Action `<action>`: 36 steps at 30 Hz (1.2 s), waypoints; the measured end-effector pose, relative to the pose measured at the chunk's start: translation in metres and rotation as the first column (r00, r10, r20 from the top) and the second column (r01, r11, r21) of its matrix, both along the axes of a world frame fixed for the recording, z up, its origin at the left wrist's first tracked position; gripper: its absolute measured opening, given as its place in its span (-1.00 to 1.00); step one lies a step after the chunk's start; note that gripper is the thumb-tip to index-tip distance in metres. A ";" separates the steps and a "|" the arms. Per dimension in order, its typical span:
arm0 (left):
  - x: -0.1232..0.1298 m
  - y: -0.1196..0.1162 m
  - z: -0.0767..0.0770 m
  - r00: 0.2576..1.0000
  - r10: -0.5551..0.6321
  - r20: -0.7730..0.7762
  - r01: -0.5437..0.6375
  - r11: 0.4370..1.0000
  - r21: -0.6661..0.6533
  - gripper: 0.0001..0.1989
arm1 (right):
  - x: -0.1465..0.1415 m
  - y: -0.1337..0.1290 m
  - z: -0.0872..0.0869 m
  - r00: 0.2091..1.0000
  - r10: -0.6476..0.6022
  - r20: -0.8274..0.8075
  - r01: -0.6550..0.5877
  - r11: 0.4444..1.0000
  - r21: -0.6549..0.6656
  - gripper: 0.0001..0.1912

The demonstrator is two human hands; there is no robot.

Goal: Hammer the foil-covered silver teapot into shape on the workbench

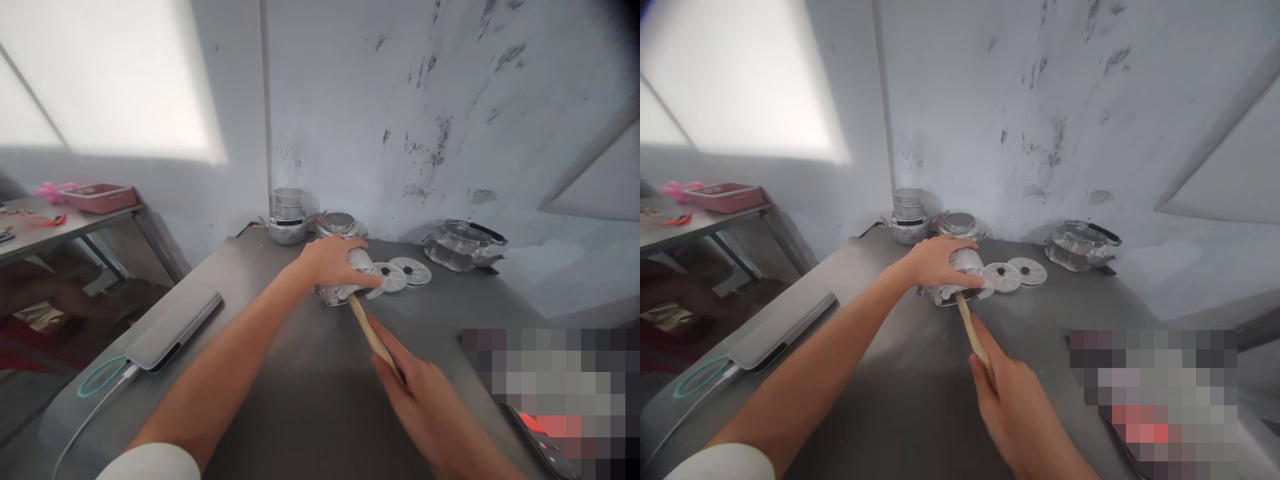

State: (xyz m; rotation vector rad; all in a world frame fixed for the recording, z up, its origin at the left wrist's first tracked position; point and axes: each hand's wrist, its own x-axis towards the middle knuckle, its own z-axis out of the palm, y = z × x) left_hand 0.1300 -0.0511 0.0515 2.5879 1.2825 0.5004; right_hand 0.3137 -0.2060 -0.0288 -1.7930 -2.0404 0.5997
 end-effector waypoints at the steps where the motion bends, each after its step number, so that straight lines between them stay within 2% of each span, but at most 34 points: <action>1: 0.000 0.000 0.000 1.000 0.002 0.003 -0.002 1.000 0.000 -0.10 | 0.000 -0.001 0.001 1.000 -0.011 0.020 0.010 1.000 0.026 -0.37; 4: -0.001 0.000 0.000 1.000 0.001 0.014 -0.001 1.000 -0.006 -0.11 | 0.002 -0.002 0.000 0.993 -0.032 0.115 0.023 0.997 0.080 -0.36; 8: -0.001 0.000 0.000 1.000 -0.003 0.003 0.003 1.000 -0.011 -0.10 | 0.006 0.001 -0.007 0.980 -0.014 0.196 0.003 0.999 0.054 -0.41; 12: 0.000 0.001 -0.001 1.000 0.007 -0.004 -0.007 1.000 0.014 -0.10 | 0.005 0.001 -0.004 0.994 -0.002 0.109 -0.009 0.994 0.106 -0.43; 15: -0.001 0.002 -0.001 1.000 0.014 -0.002 -0.014 1.000 0.002 -0.11 | 0.002 0.000 0.002 0.994 -0.035 0.108 0.019 0.989 0.150 -0.41; 21: -0.001 0.000 0.002 1.000 0.001 -0.002 -0.001 1.000 -0.017 -0.10 | 0.001 0.000 0.000 0.994 0.038 0.102 -0.042 0.998 0.041 -0.41; 29: -0.001 -0.002 0.002 1.000 0.011 -0.003 -0.011 1.000 -0.020 -0.10 | 0.002 -0.001 0.004 0.999 -0.035 -0.039 0.036 0.999 0.033 -0.43; 36: -0.002 0.000 0.000 1.000 0.013 0.013 -0.012 1.000 -0.020 -0.09 | 0.001 0.002 -0.001 1.000 0.025 0.011 -0.025 1.000 0.009 -0.43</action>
